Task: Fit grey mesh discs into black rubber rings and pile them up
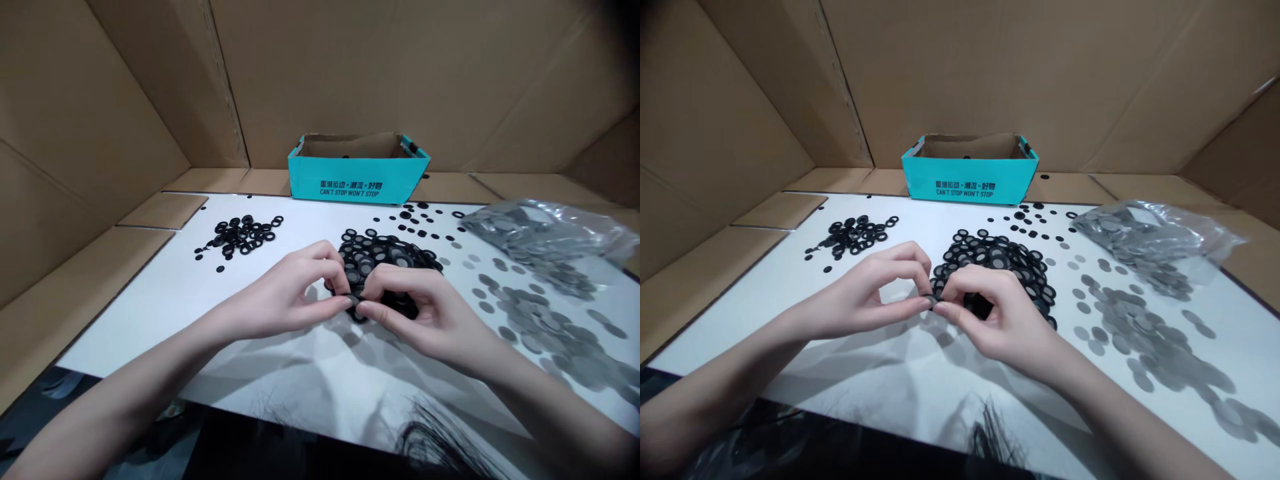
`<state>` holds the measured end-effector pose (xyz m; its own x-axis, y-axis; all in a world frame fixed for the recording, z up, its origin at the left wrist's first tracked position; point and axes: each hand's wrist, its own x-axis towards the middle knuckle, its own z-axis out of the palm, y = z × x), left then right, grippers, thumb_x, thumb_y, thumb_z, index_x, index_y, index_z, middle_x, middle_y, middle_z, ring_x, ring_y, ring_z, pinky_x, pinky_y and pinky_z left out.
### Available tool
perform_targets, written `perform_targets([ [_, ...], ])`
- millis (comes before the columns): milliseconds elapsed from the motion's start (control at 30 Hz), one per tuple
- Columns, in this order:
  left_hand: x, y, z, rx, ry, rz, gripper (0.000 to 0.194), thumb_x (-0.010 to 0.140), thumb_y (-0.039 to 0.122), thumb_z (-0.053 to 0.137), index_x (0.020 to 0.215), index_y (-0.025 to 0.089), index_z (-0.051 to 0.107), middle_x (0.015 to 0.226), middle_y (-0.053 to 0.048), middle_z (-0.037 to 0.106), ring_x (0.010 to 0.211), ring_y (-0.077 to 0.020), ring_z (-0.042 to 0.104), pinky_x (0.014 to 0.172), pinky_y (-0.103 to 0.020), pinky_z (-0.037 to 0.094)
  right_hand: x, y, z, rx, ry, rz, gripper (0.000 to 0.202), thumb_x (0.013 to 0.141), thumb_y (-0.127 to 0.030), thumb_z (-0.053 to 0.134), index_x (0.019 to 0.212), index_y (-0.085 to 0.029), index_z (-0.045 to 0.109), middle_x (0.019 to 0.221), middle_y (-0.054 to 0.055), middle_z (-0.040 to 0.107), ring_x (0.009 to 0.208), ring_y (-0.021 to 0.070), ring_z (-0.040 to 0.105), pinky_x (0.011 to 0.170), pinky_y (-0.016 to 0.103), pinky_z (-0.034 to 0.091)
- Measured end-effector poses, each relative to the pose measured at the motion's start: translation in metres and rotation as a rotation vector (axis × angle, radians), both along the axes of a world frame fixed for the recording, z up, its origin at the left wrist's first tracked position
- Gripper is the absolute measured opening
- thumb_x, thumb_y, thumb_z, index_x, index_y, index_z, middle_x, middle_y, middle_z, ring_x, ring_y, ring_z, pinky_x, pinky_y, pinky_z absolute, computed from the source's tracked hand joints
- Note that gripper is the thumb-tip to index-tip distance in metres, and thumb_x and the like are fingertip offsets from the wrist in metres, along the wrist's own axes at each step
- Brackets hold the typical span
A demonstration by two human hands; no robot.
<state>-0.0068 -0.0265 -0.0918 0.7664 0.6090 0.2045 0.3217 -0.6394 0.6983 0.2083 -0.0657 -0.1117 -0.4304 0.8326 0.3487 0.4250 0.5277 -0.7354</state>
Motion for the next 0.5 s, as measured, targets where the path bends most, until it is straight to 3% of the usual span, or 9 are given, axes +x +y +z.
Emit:
perform_targets([
  [200,0.0036,-0.0040,0.0008,0.005,0.072,-0.030,0.009,0.094,0.017,0.055,0.087,0.015,0.061,0.079,0.000,0.065,0.072,-0.0097,0.059,0.067,-0.020,0.043,0.0002,0.0010,-0.0001,0.177,-0.077,-0.047,0.015,0.085,-0.015,0.064,0.071,-0.020,0.062,0.066,0.001,0.067,0.065,0.0140,0.059,0.062,0.026,0.046],
  [367,0.0060,-0.0051,-0.0009,-0.060,0.019,0.021,0.008,0.089,0.014,0.059,0.089,0.013,0.067,0.081,-0.001,0.070,0.073,-0.0099,0.063,0.070,-0.019,0.047,0.0035,0.0033,-0.0007,0.277,-0.170,-0.027,0.012,0.087,-0.014,0.061,0.077,-0.020,0.064,0.070,0.002,0.068,0.068,0.0155,0.059,0.065,0.030,0.043],
  [500,0.0085,-0.0056,-0.0008,-0.071,-0.067,0.086,0.006,0.088,0.017,0.063,0.086,0.013,0.068,0.078,-0.001,0.069,0.071,-0.0098,0.062,0.070,-0.019,0.048,0.0039,0.0039,-0.0001,0.266,-0.190,-0.009,0.015,0.088,-0.014,0.061,0.074,-0.020,0.062,0.067,0.001,0.066,0.066,0.0143,0.058,0.063,0.028,0.042],
])
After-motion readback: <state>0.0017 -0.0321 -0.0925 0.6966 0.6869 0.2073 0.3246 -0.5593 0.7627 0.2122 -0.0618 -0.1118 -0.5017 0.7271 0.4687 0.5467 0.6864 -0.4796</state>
